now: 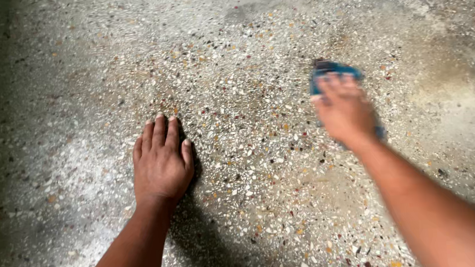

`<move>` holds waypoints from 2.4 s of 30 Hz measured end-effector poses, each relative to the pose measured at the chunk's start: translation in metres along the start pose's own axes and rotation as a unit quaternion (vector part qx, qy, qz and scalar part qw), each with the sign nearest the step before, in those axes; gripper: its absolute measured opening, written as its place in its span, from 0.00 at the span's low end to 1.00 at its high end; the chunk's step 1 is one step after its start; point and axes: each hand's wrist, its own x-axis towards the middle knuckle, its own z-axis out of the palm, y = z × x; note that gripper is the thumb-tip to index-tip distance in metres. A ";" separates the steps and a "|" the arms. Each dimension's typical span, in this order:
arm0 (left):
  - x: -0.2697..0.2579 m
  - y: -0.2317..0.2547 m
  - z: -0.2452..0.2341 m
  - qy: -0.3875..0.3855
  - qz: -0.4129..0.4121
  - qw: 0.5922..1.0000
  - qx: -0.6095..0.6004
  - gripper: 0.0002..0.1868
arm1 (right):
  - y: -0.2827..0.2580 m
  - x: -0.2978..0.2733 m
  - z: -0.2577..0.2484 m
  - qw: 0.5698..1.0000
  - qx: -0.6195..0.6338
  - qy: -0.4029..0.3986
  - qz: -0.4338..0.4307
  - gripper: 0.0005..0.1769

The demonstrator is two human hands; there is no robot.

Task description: The person cleans the floor by wiping the surface with a cloth.

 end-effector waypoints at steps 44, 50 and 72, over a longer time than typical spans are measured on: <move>-0.001 0.004 -0.004 -0.031 -0.026 0.999 -0.001 0.34 | 0.068 -0.048 -0.008 0.996 0.008 0.030 0.080 0.35; -0.003 0.004 -0.007 -0.016 -0.019 1.000 -0.018 0.35 | 0.071 -0.112 -0.007 0.989 -0.014 0.036 0.144 0.36; 0.000 0.004 -0.006 -0.041 -0.029 0.999 -0.022 0.34 | -0.119 -0.044 -0.015 0.980 0.037 -0.086 -0.176 0.32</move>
